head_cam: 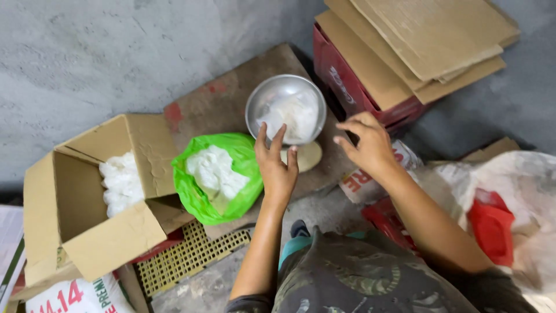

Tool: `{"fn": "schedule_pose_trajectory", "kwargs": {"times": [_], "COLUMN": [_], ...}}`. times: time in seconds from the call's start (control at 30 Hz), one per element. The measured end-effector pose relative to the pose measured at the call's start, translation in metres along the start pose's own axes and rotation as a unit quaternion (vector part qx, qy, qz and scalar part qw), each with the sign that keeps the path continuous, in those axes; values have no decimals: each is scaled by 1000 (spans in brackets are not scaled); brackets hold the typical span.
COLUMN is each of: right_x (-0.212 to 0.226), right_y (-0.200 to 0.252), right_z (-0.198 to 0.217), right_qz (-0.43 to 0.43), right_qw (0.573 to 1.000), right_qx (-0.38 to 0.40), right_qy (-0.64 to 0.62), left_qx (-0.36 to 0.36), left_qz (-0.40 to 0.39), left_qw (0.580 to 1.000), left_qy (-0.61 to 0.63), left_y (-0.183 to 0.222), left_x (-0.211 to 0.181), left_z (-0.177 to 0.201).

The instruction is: The recorder uses a red scoop to transfer white powder from a large bag into a bowl on a scale, then portions it into small plastic bags, tying them shut and placing them in a cardboard box.

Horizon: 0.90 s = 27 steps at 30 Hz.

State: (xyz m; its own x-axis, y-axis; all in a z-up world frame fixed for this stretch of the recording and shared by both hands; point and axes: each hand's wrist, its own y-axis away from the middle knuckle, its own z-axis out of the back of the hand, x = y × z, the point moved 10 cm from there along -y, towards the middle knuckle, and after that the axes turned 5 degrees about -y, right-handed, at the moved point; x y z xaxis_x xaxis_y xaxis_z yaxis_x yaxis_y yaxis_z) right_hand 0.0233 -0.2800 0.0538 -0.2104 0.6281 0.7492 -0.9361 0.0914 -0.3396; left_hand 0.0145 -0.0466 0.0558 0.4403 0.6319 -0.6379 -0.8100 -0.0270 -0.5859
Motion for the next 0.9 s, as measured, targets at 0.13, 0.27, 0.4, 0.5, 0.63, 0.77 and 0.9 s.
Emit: {"fn": "schedule_pose_trajectory", "kwargs": {"times": [0.13,0.27,0.4,0.5,0.63,0.77,0.9], "right_x": [9,21,37,67,73,80,26], "right_y": [-54,-98,-136,-158,-177,-147,-133], "right_z": [-27,-56,-47,-3,24,13,-42], "right_qz": [159,187,239,187,173,105,229], "right_qw": [984,961,952,981,979,913,918], "right_qx": [-62,-61,-63,-54,-18,153,200], "right_qy": [53,194,178,23,-106,-364,-253], "left_qx": [33,59,34,-12,-36,-62,-100], "left_qz": [-59,-122,-111,-100,-73,-39,-26], "left_qw": [994,969,979,988,993,997,993], "left_qy": [-91,-209,-165,-116,-87,-34,50], "left_y": [-28,-44,-73,-88,-104,-106,-109], "left_x": [21,39,40,20,-2,-24,-48], "left_z": [-11,-22,6,41,60,66,64]}}
